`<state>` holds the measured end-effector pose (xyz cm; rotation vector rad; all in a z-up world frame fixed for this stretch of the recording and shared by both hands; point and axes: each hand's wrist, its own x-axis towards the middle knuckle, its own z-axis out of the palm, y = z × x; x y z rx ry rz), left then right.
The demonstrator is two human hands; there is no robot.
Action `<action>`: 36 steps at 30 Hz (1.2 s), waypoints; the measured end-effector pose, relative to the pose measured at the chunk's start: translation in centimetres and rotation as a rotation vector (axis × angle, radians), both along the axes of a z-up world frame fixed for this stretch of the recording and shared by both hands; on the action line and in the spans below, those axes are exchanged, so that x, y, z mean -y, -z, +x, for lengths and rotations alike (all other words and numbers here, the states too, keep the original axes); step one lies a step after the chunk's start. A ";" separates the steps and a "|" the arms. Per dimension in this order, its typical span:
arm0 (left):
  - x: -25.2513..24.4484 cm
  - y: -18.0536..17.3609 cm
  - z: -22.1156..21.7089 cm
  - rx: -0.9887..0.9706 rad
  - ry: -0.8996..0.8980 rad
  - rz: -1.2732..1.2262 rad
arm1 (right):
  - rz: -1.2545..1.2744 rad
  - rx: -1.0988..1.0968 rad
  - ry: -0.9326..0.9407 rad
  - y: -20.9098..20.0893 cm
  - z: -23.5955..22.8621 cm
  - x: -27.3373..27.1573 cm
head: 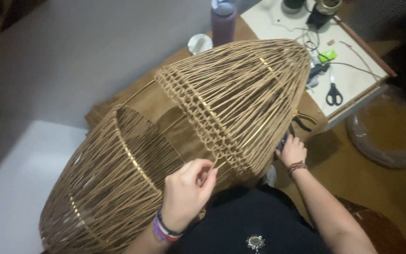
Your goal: Weaving and assembling a wicker basket using twine, scissors, and a glue gun.
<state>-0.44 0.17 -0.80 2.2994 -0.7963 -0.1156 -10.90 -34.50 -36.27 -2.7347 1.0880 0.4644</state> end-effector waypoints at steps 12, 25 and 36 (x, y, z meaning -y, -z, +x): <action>-1.0 -1.6 2.4 -0.011 0.186 0.176 | 1.229 0.780 0.653 -1.8 -9.2 2.0; -0.2 -1.0 6.7 -0.257 0.354 0.325 | 1.101 0.851 -0.267 -21.8 -7.7 -11.1; 0.1 -2.9 8.3 -0.803 0.417 0.248 | 1.012 0.588 -0.452 -27.0 -3.6 -15.4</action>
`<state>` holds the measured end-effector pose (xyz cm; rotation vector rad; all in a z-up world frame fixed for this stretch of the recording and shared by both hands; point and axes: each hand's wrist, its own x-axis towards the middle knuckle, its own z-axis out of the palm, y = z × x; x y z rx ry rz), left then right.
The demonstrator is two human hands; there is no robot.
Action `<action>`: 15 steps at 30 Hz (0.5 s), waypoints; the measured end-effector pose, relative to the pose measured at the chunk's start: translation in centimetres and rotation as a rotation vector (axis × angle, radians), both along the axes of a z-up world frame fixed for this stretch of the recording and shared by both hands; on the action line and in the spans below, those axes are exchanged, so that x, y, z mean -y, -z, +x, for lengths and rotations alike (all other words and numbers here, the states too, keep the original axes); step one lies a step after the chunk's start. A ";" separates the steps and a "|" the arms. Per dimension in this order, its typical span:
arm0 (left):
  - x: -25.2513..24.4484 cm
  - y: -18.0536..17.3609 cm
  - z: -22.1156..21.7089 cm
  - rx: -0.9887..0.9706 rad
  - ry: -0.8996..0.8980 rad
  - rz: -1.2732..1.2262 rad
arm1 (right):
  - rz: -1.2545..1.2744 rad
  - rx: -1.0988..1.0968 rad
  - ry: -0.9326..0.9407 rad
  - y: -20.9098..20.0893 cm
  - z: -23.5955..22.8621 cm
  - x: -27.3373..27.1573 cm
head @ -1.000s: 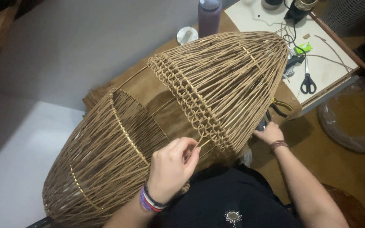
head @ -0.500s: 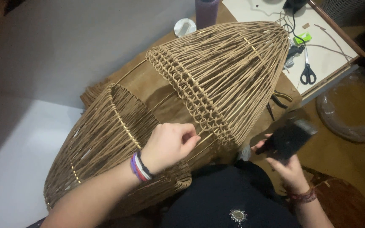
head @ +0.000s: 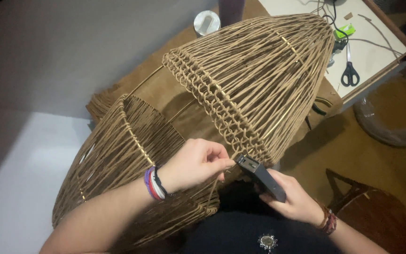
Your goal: Weaving and assembling a wicker basket using twine, scissors, and a glue gun.
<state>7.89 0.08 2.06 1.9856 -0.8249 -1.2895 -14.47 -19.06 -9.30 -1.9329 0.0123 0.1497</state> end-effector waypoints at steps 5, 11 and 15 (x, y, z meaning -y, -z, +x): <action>-0.1 0.1 -0.2 -0.061 -0.026 -0.007 | 0.032 -0.035 -0.013 -1.7 0.2 0.2; 0.1 -1.0 -0.3 -0.048 -0.025 -0.012 | 0.062 -0.068 -0.051 -2.1 0.4 0.5; -0.2 -1.0 -0.8 -0.096 -0.066 0.000 | 0.155 -0.054 -0.098 -3.2 1.2 -0.1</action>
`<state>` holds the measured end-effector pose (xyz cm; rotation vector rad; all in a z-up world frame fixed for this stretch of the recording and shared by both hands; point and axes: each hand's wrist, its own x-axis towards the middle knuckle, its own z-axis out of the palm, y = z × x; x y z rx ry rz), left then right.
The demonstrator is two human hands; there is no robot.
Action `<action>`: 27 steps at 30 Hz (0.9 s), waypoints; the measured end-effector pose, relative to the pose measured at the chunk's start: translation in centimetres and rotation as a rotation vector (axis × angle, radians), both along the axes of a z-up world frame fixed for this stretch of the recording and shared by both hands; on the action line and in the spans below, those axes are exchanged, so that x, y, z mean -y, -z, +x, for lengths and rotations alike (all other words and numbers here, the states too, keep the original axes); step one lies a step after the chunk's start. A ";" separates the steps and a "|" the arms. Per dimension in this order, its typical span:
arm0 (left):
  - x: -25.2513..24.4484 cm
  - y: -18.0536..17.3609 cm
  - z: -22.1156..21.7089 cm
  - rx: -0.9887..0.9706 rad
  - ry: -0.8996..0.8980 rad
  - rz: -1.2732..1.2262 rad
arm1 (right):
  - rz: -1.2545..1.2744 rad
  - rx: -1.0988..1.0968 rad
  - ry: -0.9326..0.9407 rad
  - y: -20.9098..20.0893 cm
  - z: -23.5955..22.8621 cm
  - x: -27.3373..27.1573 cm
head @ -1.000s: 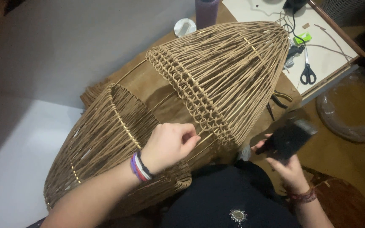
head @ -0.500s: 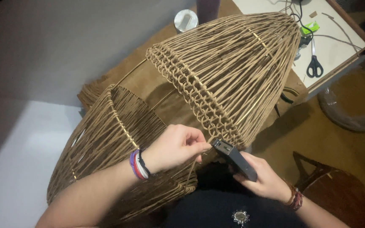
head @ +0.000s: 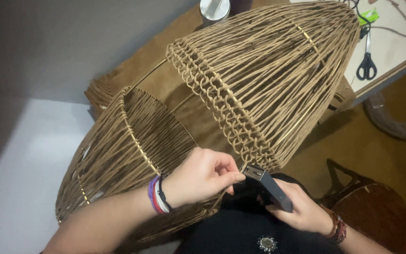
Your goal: Weaving and assembling a wicker basket using twine, scissors, and a glue gun.
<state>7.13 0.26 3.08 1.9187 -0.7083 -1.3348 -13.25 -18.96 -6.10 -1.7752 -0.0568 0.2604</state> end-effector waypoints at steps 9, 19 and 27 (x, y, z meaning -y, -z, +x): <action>-0.4 0.1 -0.4 0.089 0.021 -0.057 | 0.165 0.003 0.047 1.5 -0.6 -1.3; -1.0 -0.1 -0.7 0.124 0.009 -0.087 | 0.157 -0.045 0.071 0.9 -0.8 -2.3; -1.1 0.0 -0.8 0.119 0.002 -0.108 | 0.206 -0.062 0.107 1.1 -1.2 -2.8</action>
